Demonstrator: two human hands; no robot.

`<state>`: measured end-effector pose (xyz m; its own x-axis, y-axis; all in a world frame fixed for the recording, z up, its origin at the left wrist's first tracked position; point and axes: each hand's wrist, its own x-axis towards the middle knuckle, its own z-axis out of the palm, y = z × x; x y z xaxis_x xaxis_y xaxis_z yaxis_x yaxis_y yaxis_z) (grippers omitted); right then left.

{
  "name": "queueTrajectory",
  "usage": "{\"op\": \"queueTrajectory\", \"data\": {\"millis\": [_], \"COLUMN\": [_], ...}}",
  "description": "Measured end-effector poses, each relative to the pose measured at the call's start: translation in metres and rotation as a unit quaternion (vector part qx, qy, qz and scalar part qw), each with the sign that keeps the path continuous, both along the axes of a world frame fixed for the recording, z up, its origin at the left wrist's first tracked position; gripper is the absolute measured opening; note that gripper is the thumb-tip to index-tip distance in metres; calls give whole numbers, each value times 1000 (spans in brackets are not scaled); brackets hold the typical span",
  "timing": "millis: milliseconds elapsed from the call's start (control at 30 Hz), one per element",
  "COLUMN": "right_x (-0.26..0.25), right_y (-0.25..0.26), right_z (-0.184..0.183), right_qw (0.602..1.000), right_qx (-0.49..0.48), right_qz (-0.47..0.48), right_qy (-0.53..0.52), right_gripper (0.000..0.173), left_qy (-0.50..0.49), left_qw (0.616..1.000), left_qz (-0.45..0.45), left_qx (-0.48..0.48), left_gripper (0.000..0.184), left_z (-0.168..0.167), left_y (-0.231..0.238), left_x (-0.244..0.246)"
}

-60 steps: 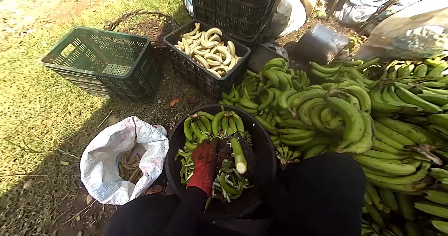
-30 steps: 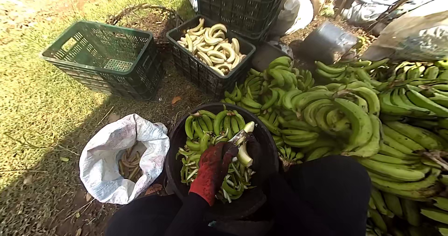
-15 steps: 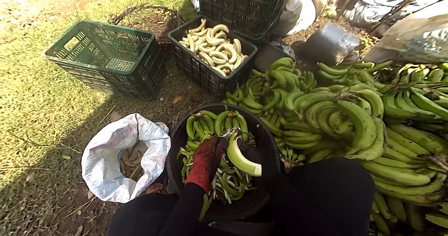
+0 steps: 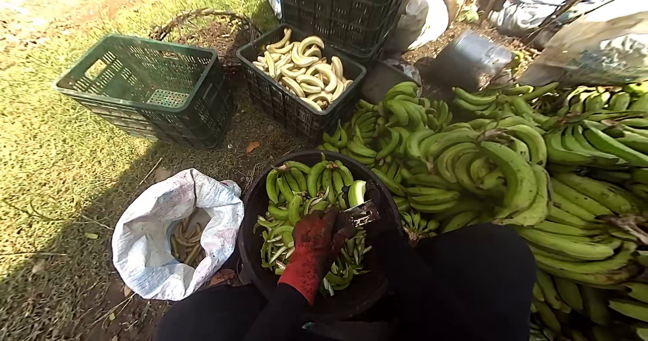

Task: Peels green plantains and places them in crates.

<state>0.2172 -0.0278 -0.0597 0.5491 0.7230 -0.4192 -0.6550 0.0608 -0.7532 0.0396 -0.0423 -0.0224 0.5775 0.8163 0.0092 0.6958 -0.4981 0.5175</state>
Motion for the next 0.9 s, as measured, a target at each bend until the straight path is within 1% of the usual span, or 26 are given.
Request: {"op": "queueTrajectory", "data": {"millis": [67,100,133,167,233,267,300,333,367,433,467,500,533,567,600,633,667,700,733,767,800,833,900], "right_x": [-9,-15,-21,-25,-32,-31,-27,-24,-20,-8,-5,-6,-9,-11,-8,-3,0,2,6,13,19,21,10], "right_y": [7,7,6,3,-4,-9,-17,-26,-33,-42,-46,-48,-52,-56,-59,-59,-58,-55,-50,-46,-44,-41,-34], "right_z": [23,34,40,39,26,16,10,11,12,8,9,18,23,19,8,-2,-10,-15,-23,-36,-43,-33,29], "right_qw": [999,999,1000,998,987,975,957,934,914,879,852,816,788,786,810,851,896,929,953,970,979,981,973], "right_qx": [15,11,-5,-29,-48,-43,-38,-39,-36,-31,-43,-66,-85,-95,-95,-91,-85,-88,-91,-72,-30,-7,-31], "right_qz": [-37,-32,-21,-15,17,70,148,234,309,426,479,530,562,568,547,497,430,358,286,221,180,147,67], "right_qy": [22,18,-14,-60,-154,-204,-247,-268,-259,-210,-209,-223,-237,-224,-192,-140,-67,-9,33,64,92,128,220], "right_gripper": [43,43,42,40,40,40,41,43,44,46,46,45,42,42,44,43,41,47,55,58,55,53,45], "left_qy": [-23,-31,-35,-33,-29,-31,-39,-41,-35,-3,17,33,35,29,16,4,-7,-14,-21,-19,-5,6,5], "left_qw": [999,997,997,997,996,995,992,989,986,982,983,984,983,981,980,980,981,984,987,990,992,994,995], "left_qz": [36,52,64,71,78,78,76,72,65,51,53,64,77,88,91,84,68,46,17,-15,-46,-72,-102], "left_qx": [32,37,34,20,-26,-58,-90,-120,-147,-179,-175,-165,-161,-169,-179,-182,-182,-173,-160,-141,-118,-83,-12], "left_gripper": [56,55,54,52,46,43,41,42,44,48,49,49,51,54,57,57,56,55,52,48,46,46,51], "left_z": [0,1,1,1,0,-2,-4,-6,-8,-10,-12,-16,-22,-27,-30,-27,-22,-18,-16,-14,-11,-8,-7], "left_y": [0,2,6,10,21,27,34,40,46,50,50,49,49,47,45,43,40,33,25,18,11,5,-4], "left_x": [0,0,-1,-2,-5,-9,-13,-18,-22,-26,-25,-22,-20,-19,-18,-17,-15,-13,-11,-8,-5,-3,-2]}}
